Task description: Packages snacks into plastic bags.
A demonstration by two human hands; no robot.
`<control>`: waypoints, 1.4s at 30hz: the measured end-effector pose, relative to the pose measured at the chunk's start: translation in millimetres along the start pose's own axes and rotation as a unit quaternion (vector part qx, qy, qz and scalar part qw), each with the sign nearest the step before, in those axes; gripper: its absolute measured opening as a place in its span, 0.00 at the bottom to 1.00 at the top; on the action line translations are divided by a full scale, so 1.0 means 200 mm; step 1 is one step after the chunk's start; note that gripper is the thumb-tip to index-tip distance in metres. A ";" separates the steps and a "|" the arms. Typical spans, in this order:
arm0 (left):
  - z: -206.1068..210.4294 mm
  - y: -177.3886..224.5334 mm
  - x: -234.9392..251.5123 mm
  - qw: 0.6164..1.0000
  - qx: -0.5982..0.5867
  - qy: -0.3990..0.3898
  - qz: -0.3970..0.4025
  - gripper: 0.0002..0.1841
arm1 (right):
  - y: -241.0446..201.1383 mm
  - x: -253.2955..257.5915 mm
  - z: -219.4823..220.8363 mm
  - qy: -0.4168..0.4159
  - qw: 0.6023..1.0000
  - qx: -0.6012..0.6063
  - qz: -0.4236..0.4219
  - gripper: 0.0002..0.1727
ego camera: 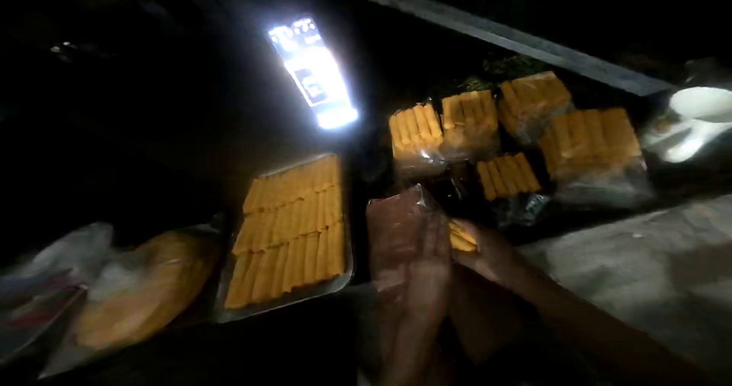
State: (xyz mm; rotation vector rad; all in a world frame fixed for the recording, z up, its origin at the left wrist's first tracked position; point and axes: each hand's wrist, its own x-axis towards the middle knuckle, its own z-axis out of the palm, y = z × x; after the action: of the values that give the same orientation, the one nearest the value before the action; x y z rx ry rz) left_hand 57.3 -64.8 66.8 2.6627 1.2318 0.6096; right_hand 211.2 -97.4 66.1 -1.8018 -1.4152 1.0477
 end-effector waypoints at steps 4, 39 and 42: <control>0.02 0.01 -0.02 0.999 0.012 0.029 0.017 0.30 | 0.01 -0.02 0.00 -0.011 0.982 0.184 0.044 0.33; 0.15 -0.01 -0.12 0.990 -0.137 0.005 0.026 0.33 | 0.04 -0.04 0.14 0.014 0.838 0.543 0.052 0.29; 0.14 -0.03 -0.12 0.987 -0.157 0.012 0.010 0.33 | 0.02 -0.04 0.18 0.041 0.770 0.629 0.094 0.19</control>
State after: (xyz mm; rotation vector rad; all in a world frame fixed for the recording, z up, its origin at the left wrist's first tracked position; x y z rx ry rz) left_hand 51.4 -77.0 32.2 2.4134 1.0183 0.7703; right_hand 180.4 -106.3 46.6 -0.9061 -0.1958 1.4602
